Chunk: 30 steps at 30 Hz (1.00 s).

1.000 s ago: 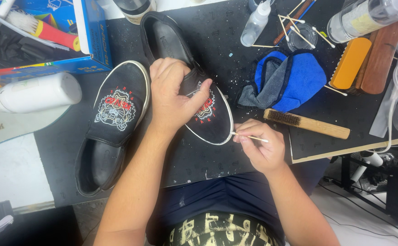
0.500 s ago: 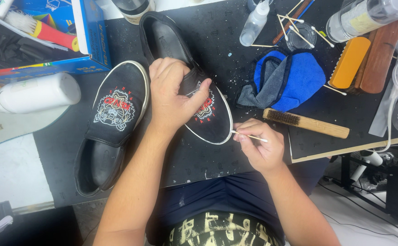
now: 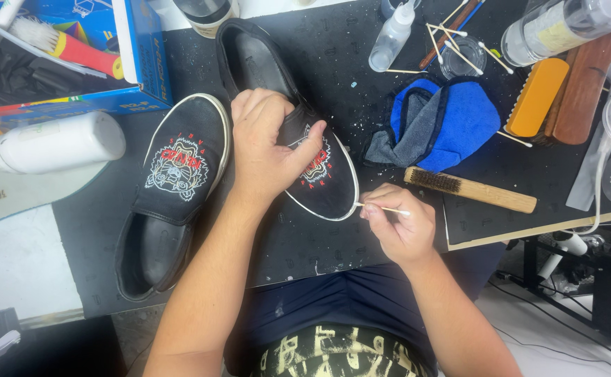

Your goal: The person paints the white rubber sole of a black slip-on shoe using a cotton swab dipped in white paint. They hold the shoe with one hand and carefully apply the paint along the edge of the sole with the other hand, repeatedly dipping the swab into a small bottle to reload the paint.

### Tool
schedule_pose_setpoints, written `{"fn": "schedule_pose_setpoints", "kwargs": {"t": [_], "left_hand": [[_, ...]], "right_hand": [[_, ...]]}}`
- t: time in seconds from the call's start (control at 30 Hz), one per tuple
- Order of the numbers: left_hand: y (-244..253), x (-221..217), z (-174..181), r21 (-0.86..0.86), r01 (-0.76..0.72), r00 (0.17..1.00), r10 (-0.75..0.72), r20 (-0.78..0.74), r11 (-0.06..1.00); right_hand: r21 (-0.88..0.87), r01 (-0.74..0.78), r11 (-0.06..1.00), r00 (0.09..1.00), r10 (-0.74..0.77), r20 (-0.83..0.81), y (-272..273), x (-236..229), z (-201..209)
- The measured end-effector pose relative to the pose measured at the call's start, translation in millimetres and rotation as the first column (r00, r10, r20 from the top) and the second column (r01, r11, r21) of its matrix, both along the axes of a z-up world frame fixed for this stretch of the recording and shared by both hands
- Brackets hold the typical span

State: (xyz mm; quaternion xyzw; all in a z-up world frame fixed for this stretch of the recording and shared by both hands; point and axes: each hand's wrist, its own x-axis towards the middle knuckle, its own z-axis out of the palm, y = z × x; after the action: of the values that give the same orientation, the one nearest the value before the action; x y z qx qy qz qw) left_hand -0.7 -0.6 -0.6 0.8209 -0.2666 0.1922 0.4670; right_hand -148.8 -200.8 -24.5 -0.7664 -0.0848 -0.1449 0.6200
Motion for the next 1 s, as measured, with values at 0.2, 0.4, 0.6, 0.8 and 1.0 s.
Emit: {"fn": "schedule_pose_setpoints", "kwargs": {"t": [0.2, 0.4, 0.6, 0.8, 1.0], "left_hand": [[1.2, 0.9, -0.6, 0.013, 0.008, 1.0, -0.008, 0.006, 1.0], [-0.6, 0.4, -0.2, 0.003, 0.001, 1.0, -0.001, -0.001, 1.0], [-0.3, 0.6, -0.4, 0.003, 0.004, 1.0, -0.004, 0.01, 1.0], [0.9, 0.5, 0.5, 0.01, 0.007, 1.0, -0.007, 0.004, 1.0], [0.4, 0.1, 0.3, 0.005, 0.011, 1.0, -0.011, -0.001, 1.0]], "right_hand": [[-0.007, -0.032, 0.999, 0.999, 0.033, 0.027, -2.3, 0.1, 0.4], [0.027, 0.018, 0.999, 0.999, -0.017, -0.042, 0.0, -0.7, 0.3], [0.022, -0.017, 1.0, 1.0, 0.016, 0.007, -1.5, -0.5, -0.2], [0.006, -0.052, 0.999, 0.997, 0.052, 0.057, -3.8, 0.9, 0.3], [0.02, 0.013, 1.0, 0.999, -0.013, -0.033, -1.2, -0.9, 0.3]]}}
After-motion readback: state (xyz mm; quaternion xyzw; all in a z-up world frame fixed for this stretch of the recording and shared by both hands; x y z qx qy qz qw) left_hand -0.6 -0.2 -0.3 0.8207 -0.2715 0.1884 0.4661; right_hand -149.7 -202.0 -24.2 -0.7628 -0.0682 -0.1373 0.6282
